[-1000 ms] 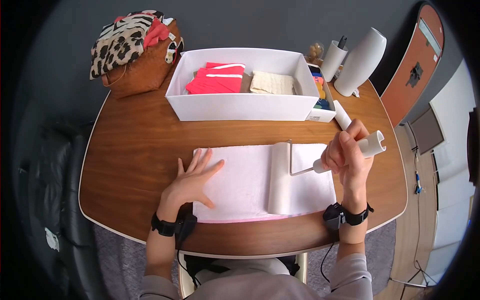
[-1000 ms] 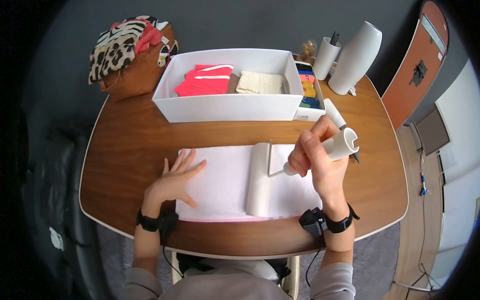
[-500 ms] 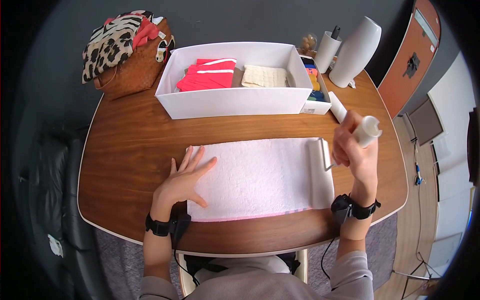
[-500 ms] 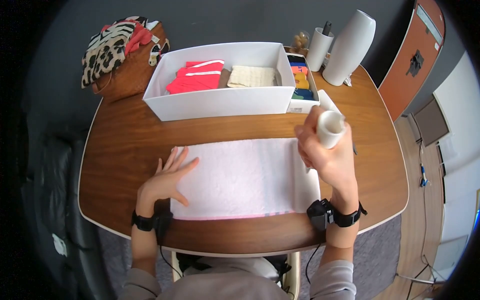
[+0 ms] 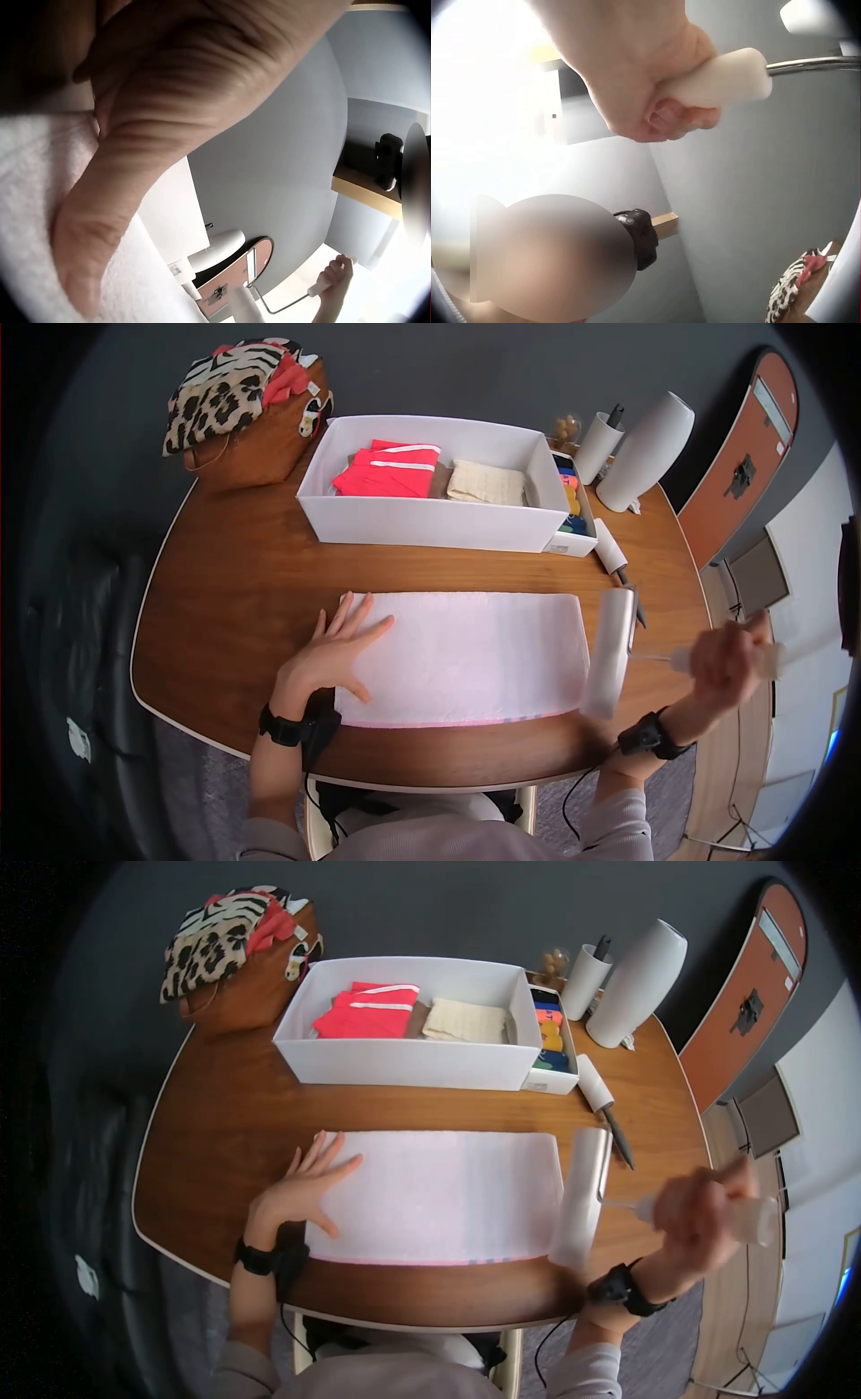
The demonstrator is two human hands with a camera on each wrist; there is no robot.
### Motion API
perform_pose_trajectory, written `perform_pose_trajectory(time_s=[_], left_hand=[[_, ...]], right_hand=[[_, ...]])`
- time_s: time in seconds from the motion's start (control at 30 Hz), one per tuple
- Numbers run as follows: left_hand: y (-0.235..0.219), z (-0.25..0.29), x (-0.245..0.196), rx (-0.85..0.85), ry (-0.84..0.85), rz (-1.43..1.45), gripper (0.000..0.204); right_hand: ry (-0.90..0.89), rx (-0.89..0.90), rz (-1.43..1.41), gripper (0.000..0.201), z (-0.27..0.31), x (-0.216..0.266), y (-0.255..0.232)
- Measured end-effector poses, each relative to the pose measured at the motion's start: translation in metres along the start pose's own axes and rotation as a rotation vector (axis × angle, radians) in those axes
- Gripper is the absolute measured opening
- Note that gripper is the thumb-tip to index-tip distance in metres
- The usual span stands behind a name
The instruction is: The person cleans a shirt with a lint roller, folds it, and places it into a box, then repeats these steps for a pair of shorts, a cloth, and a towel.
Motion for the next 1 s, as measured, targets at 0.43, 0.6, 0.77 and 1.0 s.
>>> perform_pose_trajectory(time_s=[0.43, 0.6, 0.77, 1.0], left_hand=[[-0.001, -0.001, -0.001, -0.001, 0.035, 0.014, 0.112], [0.001, -0.002, 0.000, -0.012, 0.032, 0.004, 0.113], [0.001, -0.002, 0.001, -0.004, 0.025, 0.001, 0.114], [0.001, -0.003, 0.001, 0.010, 0.015, 0.017, 0.114]], right_hand=[[0.315, 0.051, -0.416, 0.019, -0.010, -0.125, 0.087], [0.374, -0.004, -0.380, 0.015, -0.027, -0.129, 0.069], [0.382, -0.029, -0.312, 0.015, -0.037, -0.123, 0.046], [0.394, -0.087, -0.193, 0.016, -0.046, -0.109, 0.009]])
Point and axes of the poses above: each hand's wrist, its own z-axis away from the middle knuckle, its own y-axis out of the palm, x = y × z, the point moved 8 cm from there along -z, towards the middle knuckle, and after that the axes turned 14 degrees about y, right-handed, at the moved point
